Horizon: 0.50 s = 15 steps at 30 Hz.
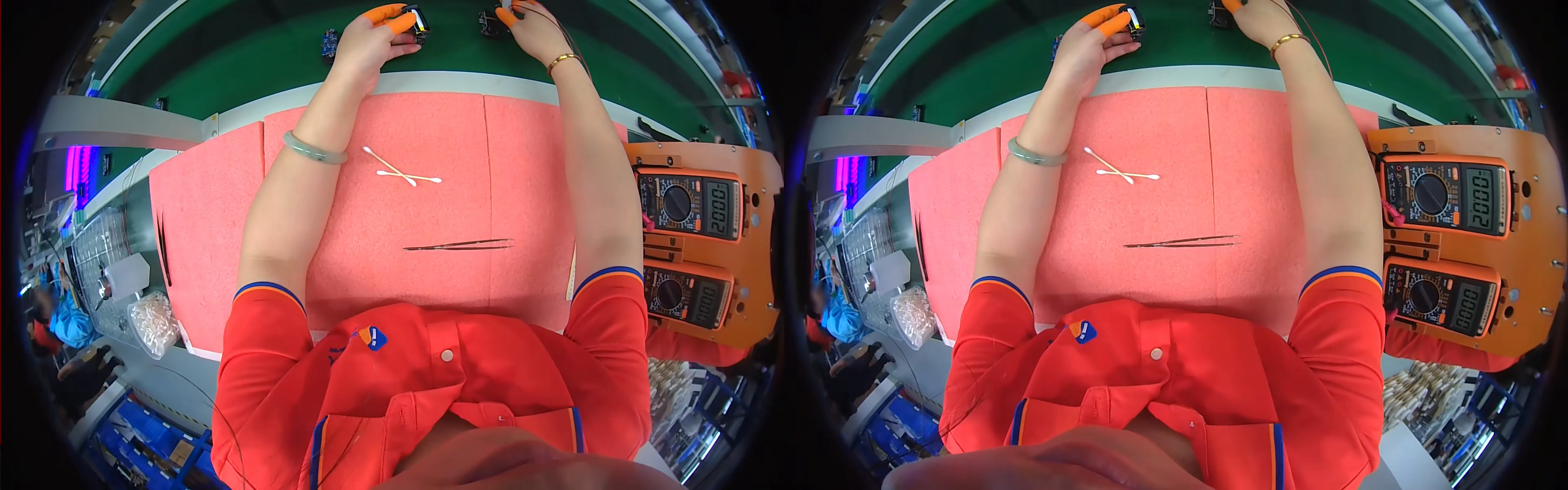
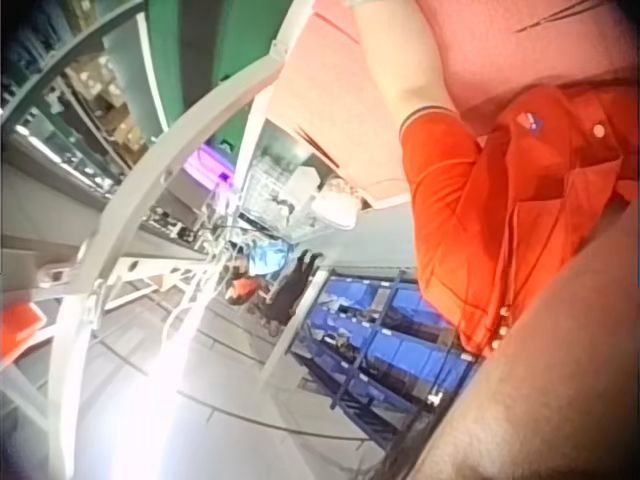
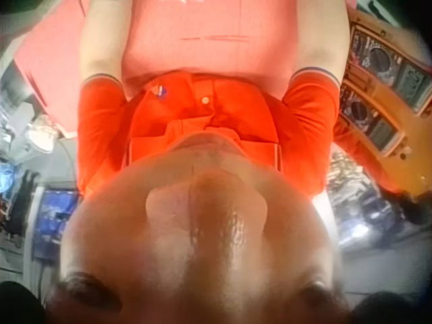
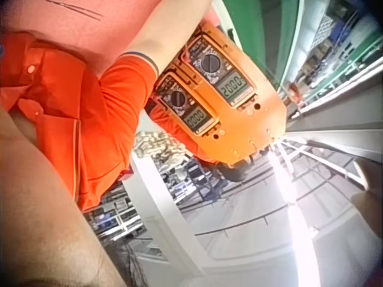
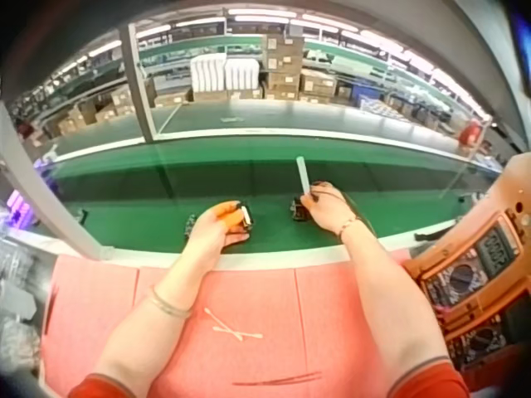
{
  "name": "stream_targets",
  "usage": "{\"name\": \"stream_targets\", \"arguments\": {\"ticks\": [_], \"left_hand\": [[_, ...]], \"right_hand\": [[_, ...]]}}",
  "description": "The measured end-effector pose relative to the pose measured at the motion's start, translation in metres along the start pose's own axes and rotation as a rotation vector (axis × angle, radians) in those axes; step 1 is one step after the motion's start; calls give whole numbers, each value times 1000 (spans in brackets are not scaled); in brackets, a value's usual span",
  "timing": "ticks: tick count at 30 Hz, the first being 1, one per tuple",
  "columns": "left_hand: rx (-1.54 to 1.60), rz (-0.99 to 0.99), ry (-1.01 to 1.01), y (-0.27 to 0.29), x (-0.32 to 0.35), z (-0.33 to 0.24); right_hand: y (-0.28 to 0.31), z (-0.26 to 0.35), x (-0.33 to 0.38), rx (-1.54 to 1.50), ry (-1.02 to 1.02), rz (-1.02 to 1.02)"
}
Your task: Testing small electronic components using digital multimeters at a factory assembly station.
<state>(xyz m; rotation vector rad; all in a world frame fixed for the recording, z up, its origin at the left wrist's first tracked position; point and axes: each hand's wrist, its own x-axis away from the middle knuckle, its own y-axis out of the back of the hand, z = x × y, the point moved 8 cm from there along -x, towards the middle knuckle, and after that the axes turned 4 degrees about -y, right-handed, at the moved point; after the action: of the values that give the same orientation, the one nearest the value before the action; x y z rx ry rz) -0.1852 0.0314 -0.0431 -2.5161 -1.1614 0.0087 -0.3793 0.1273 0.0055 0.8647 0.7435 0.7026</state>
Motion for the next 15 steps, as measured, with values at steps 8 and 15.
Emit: {"name": "stream_targets", "arguments": {"ticks": [8, 15], "left_hand": [[140, 369, -334, -15, 1, -11], [-109, 37, -133, -1, 3, -3]], "right_hand": [[4, -5, 6, -55, 47, 5], [8, -33, 0, -122, -36, -54]]}}
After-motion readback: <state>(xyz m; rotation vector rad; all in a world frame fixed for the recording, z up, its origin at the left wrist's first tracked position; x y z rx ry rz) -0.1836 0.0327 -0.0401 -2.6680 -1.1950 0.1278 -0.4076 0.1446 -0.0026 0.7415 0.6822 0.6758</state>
